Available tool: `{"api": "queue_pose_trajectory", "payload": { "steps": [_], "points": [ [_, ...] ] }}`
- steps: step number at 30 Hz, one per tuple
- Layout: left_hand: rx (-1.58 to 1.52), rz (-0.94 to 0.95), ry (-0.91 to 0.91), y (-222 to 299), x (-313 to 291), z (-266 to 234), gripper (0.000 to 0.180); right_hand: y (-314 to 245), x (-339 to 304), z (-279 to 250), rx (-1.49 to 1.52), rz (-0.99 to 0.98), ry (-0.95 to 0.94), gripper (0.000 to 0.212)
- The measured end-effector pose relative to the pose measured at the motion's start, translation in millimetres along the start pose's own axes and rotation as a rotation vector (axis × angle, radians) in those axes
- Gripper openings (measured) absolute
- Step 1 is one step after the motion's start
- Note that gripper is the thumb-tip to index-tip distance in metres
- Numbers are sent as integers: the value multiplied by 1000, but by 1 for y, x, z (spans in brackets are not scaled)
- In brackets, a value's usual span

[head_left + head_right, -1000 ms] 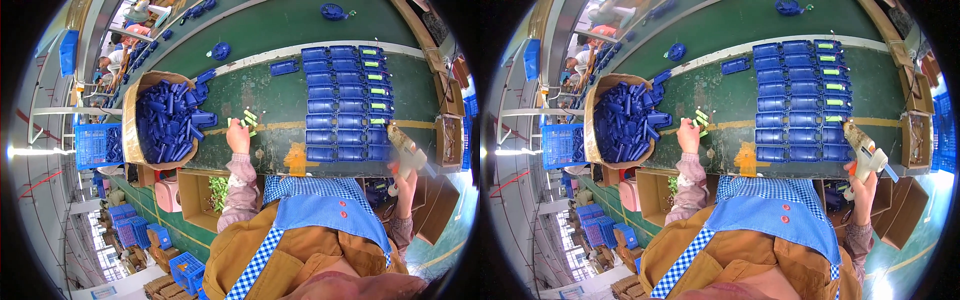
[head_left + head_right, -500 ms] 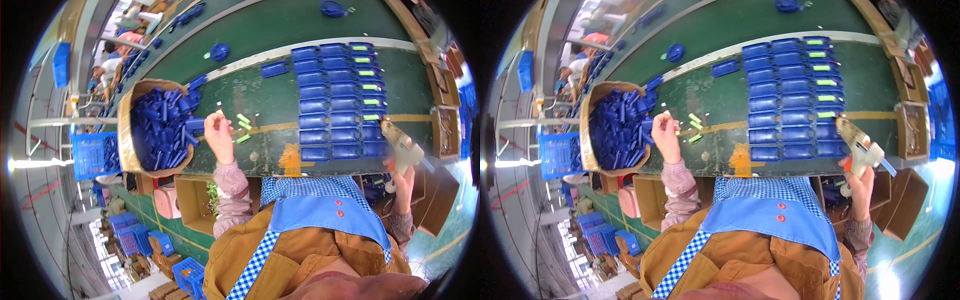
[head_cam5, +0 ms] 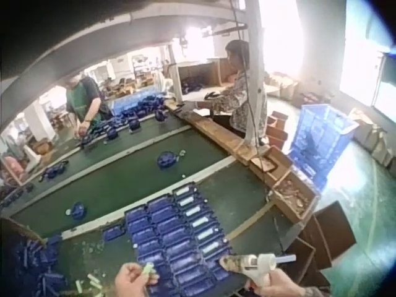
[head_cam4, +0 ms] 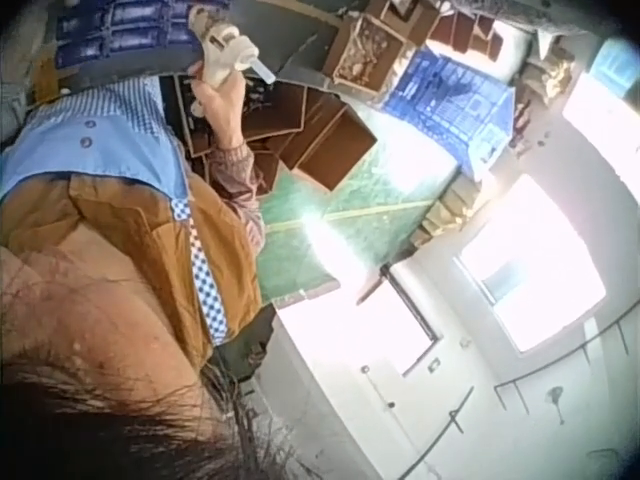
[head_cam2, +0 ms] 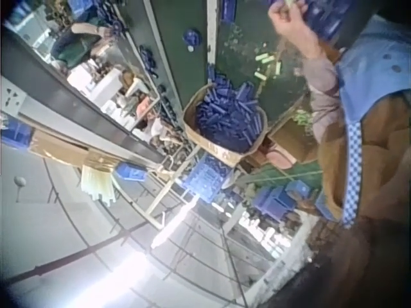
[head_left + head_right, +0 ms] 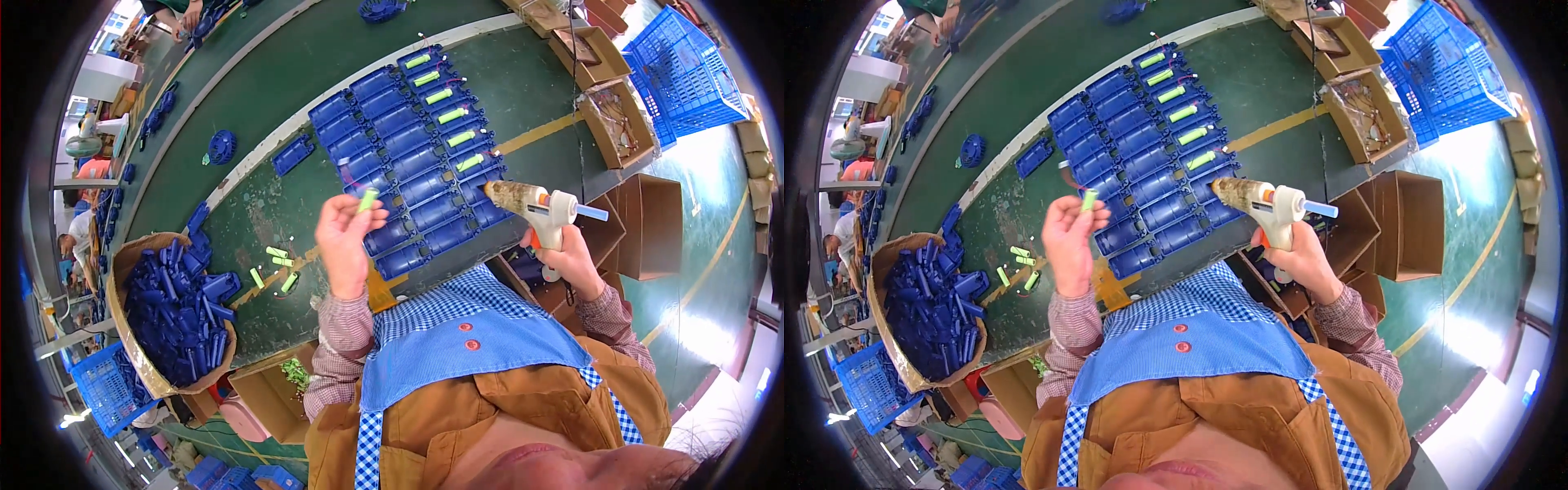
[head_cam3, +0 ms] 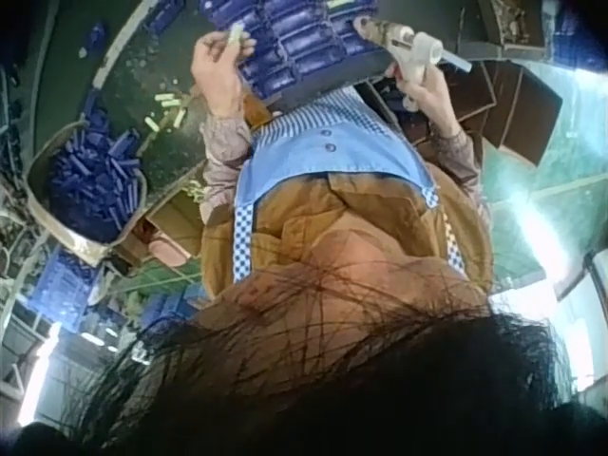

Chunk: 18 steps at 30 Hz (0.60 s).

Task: Assembling electronic components by gluing small parts into blue plastic housings on an industrial assembly line.

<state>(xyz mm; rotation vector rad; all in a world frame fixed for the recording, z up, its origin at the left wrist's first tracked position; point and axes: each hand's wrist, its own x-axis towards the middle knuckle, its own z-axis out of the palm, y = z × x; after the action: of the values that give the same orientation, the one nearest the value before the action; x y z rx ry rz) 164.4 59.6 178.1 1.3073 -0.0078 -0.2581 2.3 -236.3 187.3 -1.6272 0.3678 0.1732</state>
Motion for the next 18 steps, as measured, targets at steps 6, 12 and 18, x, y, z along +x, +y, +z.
{"api": "queue_pose_trajectory", "payload": {
  "steps": [6,12,18],
  "points": [
    [178,-140,-206,-24,-5,43,12,4,-2,2,-37,48,-19,24],
    [482,126,-160,-60,0,69,15,10,0,1,-116,20,7,21],
    [812,427,-147,-73,4,99,20,16,-3,-4,-10,80,72,22]
  ]
}}
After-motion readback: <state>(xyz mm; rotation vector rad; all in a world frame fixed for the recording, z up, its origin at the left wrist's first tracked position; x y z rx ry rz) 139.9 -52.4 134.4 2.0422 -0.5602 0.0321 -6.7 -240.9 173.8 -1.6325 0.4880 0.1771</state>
